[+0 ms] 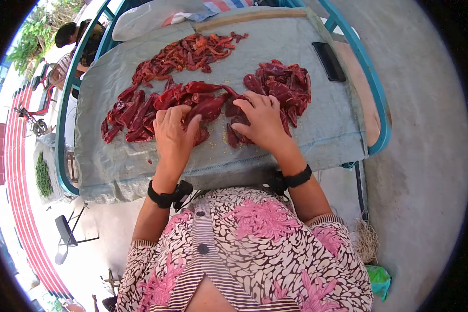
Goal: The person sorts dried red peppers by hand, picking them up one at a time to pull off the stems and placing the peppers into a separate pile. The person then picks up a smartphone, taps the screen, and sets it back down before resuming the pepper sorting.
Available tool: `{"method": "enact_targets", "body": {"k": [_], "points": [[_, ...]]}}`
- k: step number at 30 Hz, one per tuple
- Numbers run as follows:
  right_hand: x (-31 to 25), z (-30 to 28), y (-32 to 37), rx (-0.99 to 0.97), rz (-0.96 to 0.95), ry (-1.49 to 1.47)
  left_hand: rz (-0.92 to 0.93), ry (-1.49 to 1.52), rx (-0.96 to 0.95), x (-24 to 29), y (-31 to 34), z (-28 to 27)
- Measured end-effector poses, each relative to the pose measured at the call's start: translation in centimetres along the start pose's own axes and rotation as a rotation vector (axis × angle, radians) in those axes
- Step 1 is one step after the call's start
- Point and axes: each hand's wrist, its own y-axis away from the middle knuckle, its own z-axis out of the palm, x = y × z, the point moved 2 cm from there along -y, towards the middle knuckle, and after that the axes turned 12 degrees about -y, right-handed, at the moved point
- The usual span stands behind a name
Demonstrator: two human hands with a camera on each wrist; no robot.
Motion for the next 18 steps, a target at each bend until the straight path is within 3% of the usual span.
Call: {"method": "enact_targets", "body": {"k": [3, 5, 10, 14, 18], "points": [[-0.9, -0.3, 0.6, 0.069, 0.007, 0.015, 0.046, 0.003, 0.124, 1.3, -0.5, 0.0], [-1.2, -0.6, 1.0, 0.102, 0.003, 0.039, 0.145, 0.073, 0.001, 1.3, 0.0, 0.7], [-0.9, -0.6, 1.5, -0.036, 0.063, 0.07, 0.303, 0.131, -0.198, 1.7, 1.0, 2.7], [-0.4, 0.3, 1.1, 0.051, -0.056, 0.035, 0.44, 0.16, -0.029, 3.0, 0.3, 3.2], [0.1, -0.6, 0.5, 0.059, -0.012, -0.179, 0.403, 0.09, -0.185, 2.6, 0.8, 4.7]]}}
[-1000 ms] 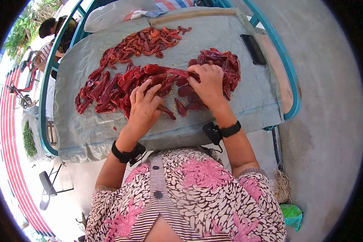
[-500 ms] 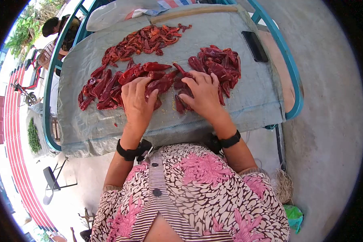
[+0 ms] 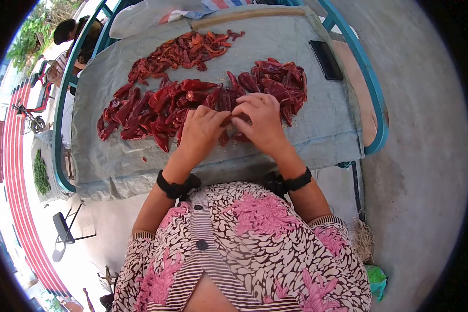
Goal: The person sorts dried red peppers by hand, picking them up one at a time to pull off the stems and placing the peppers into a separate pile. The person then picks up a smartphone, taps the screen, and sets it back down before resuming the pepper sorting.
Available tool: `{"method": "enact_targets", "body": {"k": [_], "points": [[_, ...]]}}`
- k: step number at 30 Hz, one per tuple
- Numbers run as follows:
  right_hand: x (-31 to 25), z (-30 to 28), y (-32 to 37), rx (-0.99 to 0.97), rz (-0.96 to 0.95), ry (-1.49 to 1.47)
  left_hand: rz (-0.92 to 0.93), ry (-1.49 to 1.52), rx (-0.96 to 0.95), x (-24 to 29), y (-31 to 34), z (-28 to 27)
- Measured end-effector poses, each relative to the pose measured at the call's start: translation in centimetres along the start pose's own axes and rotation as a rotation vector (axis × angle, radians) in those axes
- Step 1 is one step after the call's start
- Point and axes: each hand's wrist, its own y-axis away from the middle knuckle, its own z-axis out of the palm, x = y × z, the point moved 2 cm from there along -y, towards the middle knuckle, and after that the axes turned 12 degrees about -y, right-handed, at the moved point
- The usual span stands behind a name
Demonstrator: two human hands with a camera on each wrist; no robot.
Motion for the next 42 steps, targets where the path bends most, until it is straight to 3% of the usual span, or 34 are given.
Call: {"method": "enact_targets", "body": {"k": [2, 5, 8, 17, 23, 31, 34, 40, 42], "points": [[0.3, -0.7, -0.1, 0.043, 0.04, -0.002, -0.058, -0.053, -0.041, -0.5, 0.3, 0.2], [1.1, -0.4, 0.1, 0.058, 0.01, 0.304, -0.182, -0.035, 0.005, -1.4, 0.7, -0.1], [0.8, 0.0, 0.3, -0.11, 0.005, 0.367, -0.193, -0.028, -0.009, -1.6, 0.8, -0.5], [1.5, 0.9, -0.2, -0.003, 0.051, 0.285, -0.062, 0.011, 0.018, -1.8, 0.9, 0.2], [0.0, -0.9, -1.4, -0.072, -0.063, 0.062, -0.054, 0.0, 0.088, -1.1, 1.1, -1.2], [4.2, -0.9, -5.3, -0.025, -0.017, 0.529, -0.044, 0.029, -0.007, -2.5, 2.5, -0.2], [4.6, -0.6, -6.0, -0.132, 0.065, 0.614, -0.049, 0.067, -0.032, -2.1, 2.7, 0.1], [5.9, -1.5, -6.1, 0.017, 0.12, 0.406, -0.029, 0.093, -0.033, -2.5, 3.2, 0.7], [5.6, -2.3, -5.7, 0.099, 0.038, 0.321, -0.033, 0.109, -0.027, -2.4, 3.4, 0.8]]}}
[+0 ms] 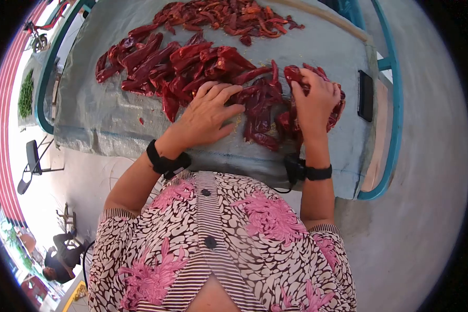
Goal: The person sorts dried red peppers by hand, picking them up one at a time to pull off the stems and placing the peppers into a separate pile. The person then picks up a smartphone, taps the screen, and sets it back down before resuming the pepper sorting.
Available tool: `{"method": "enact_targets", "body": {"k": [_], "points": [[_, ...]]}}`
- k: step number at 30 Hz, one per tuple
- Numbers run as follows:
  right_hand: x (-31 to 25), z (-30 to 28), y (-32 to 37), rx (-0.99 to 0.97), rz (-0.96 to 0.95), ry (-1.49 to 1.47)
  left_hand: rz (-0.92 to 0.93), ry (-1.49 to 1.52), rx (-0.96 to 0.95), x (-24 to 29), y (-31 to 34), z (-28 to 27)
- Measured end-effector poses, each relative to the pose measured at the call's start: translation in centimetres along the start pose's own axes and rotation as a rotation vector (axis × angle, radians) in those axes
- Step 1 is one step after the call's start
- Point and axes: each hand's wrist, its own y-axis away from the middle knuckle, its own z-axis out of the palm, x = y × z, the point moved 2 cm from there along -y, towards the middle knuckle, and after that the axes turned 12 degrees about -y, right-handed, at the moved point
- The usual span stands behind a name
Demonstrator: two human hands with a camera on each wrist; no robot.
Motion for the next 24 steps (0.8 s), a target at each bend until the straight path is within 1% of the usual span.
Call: {"method": "enact_targets", "body": {"k": [2, 3, 6, 7, 10, 13, 20, 24], "points": [[-0.5, -0.8, 0.2, 0.018, 0.001, -0.14, 0.0, 0.016, 0.014, -0.1, 0.1, 0.3], [-1.5, -1.5, 0.2, 0.025, -0.039, -0.154, -0.006, 0.027, 0.019, 0.1, -0.1, 0.3], [-2.9, -2.1, 0.6, 0.017, -0.027, -0.185, -0.006, 0.034, 0.04, 0.1, 0.0, 0.4], [-3.4, -2.1, 0.5, 0.006, -0.091, -0.172, -0.009, 0.04, 0.043, 0.1, 0.0, 0.4], [-4.5, -2.3, 0.5, -0.056, -0.154, -0.168, -0.016, 0.054, 0.036, 0.2, -0.1, 0.5], [-5.7, -2.0, 0.8, -0.163, -0.266, -0.159, -0.02, 0.054, 0.008, 0.2, -0.1, 0.6], [-7.2, -1.5, 1.8, -0.345, -0.316, -0.203, -0.038, 0.07, 0.003, 0.3, -0.1, 0.9], [-7.6, -1.2, 2.2, -0.392, -0.331, -0.24, -0.032, 0.06, -0.004, 0.3, -0.1, 0.8]]}}
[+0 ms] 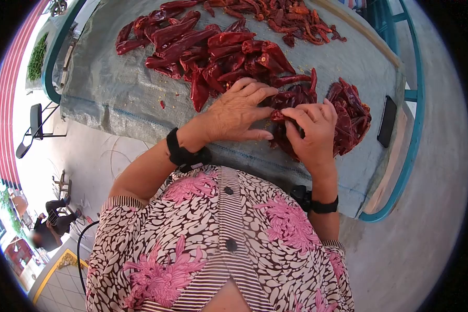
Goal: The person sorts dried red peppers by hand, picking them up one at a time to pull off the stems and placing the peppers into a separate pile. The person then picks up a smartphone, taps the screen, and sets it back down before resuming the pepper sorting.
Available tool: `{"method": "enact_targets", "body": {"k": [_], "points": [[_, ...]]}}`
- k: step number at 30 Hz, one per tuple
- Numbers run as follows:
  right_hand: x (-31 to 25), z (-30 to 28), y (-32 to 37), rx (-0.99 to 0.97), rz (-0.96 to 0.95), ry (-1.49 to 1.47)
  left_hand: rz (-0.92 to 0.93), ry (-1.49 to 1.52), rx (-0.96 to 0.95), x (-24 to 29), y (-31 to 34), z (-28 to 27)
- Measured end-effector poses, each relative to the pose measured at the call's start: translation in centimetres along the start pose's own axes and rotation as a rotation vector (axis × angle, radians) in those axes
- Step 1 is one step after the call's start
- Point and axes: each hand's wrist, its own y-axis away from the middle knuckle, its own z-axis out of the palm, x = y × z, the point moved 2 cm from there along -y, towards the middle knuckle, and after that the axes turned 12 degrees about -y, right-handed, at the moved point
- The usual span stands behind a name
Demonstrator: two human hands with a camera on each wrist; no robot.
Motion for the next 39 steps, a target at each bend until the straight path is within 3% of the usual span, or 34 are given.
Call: {"method": "enact_targets", "body": {"k": [20, 28, 32, 36, 39], "points": [[-0.6, -0.1, 0.7, -0.055, 0.013, -0.11, -0.015, 0.076, 0.062, -0.1, -0.1, -0.1], [2.3, -4.9, 4.7, 0.331, 0.412, 0.022, -0.027, 0.043, 0.018, -0.1, -0.2, -0.5], [1.7, -5.7, 6.5, 0.273, 0.655, -0.017, -0.042, 0.051, 0.001, -0.1, -0.3, -0.6], [1.7, -3.4, 7.3, 0.147, 0.46, 0.128, -0.045, 0.046, -0.011, -0.3, -0.2, -0.7], [2.0, -1.6, 7.1, 0.143, 0.534, 0.119, -0.049, 0.043, -0.014, -0.3, -0.3, -0.6]]}}
